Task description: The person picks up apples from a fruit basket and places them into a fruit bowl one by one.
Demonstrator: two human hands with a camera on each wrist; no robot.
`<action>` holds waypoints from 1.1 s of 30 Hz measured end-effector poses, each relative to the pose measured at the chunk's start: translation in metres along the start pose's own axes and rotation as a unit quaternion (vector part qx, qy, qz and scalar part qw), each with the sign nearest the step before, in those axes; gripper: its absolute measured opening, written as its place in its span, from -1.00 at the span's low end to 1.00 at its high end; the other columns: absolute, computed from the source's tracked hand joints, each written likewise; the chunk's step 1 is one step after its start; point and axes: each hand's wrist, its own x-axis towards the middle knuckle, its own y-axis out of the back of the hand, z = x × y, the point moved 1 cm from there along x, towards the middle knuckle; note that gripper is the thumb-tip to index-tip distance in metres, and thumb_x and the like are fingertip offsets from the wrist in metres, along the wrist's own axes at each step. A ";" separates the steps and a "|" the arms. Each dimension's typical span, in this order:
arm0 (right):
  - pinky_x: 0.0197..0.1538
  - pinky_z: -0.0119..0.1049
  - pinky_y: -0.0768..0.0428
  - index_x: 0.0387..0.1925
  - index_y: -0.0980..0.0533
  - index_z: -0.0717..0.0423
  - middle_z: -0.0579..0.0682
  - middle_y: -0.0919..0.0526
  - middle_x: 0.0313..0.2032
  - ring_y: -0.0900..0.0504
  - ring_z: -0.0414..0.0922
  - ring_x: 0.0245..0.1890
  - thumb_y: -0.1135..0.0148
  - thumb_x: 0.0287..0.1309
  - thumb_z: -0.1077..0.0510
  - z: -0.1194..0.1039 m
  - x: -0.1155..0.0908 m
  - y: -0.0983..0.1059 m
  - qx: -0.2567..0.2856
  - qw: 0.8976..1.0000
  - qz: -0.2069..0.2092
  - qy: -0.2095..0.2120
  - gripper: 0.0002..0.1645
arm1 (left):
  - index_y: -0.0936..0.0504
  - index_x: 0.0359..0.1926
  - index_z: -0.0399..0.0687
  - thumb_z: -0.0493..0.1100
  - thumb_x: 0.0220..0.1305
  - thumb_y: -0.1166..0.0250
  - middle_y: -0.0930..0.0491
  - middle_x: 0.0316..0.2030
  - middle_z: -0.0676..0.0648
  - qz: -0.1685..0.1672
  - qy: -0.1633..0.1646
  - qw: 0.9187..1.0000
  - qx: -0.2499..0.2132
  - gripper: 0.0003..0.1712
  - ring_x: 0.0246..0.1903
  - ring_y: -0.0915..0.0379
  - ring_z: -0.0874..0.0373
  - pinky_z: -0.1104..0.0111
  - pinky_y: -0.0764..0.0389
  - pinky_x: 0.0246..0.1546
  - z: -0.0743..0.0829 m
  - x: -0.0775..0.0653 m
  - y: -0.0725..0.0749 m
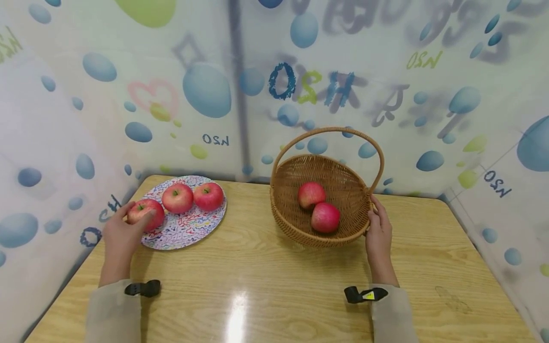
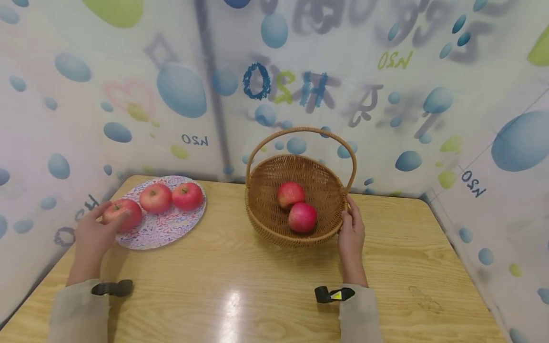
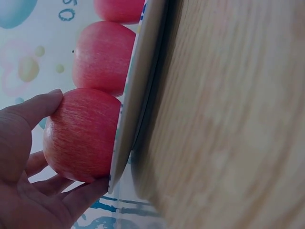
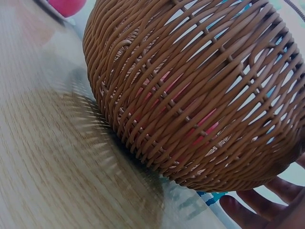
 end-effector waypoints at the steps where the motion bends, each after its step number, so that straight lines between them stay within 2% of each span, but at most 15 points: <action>1: 0.41 0.21 -0.35 0.54 -0.18 -0.31 0.02 -0.17 0.56 -0.28 0.15 0.50 0.32 0.58 0.00 0.000 0.000 0.000 -0.001 1.000 0.000 -0.001 -0.41 | -0.06 0.60 -0.06 0.28 0.40 -0.16 -0.08 0.56 -0.29 -0.001 0.002 1.000 0.000 -0.05 0.43 -0.18 -0.28 -0.16 -0.38 0.38 0.000 0.000 0.000; 12: 0.41 0.20 -0.36 0.55 -0.18 -0.29 0.01 -0.17 0.56 -0.29 0.14 0.49 0.32 0.58 0.01 0.001 0.000 0.000 0.000 1.000 0.001 -0.002 -0.41 | -0.04 0.60 -0.07 0.30 0.39 -0.16 -0.07 0.56 -0.31 -0.009 0.003 1.000 0.004 -0.02 0.42 -0.18 -0.29 -0.16 -0.40 0.37 0.000 0.000 0.001; 20: 0.42 0.20 -0.36 0.54 -0.18 -0.29 0.03 -0.19 0.55 -0.30 0.14 0.49 0.33 0.58 0.00 0.001 0.000 0.000 -0.003 1.000 0.001 0.003 -0.41 | -0.03 0.59 -0.14 0.26 0.41 -0.17 -0.07 0.54 -0.38 -0.014 -0.004 1.000 0.022 -0.03 0.44 -0.14 -0.37 -0.18 -0.37 0.37 0.002 -0.001 0.003; 28: 0.42 0.18 -0.37 0.55 -0.18 -0.28 0.01 -0.20 0.55 -0.31 0.13 0.48 0.33 0.58 0.00 0.001 0.000 0.000 -0.009 1.000 0.002 0.003 -0.41 | -0.08 0.58 -0.16 0.20 0.44 -0.14 -0.09 0.52 -0.41 0.005 -0.024 0.999 0.034 -0.10 0.45 -0.14 -0.41 -0.21 -0.43 0.31 0.010 -0.004 0.006; 33: 0.42 0.17 -0.37 0.54 -0.19 -0.28 0.01 -0.20 0.55 -0.31 0.13 0.48 0.32 0.58 0.00 0.001 0.000 0.000 -0.013 1.000 0.005 0.003 -0.41 | -0.12 0.57 -0.11 0.19 0.45 -0.13 -0.12 0.52 -0.38 0.032 -0.038 0.998 0.041 -0.14 0.46 -0.13 -0.40 -0.26 -0.41 0.30 0.019 -0.008 0.011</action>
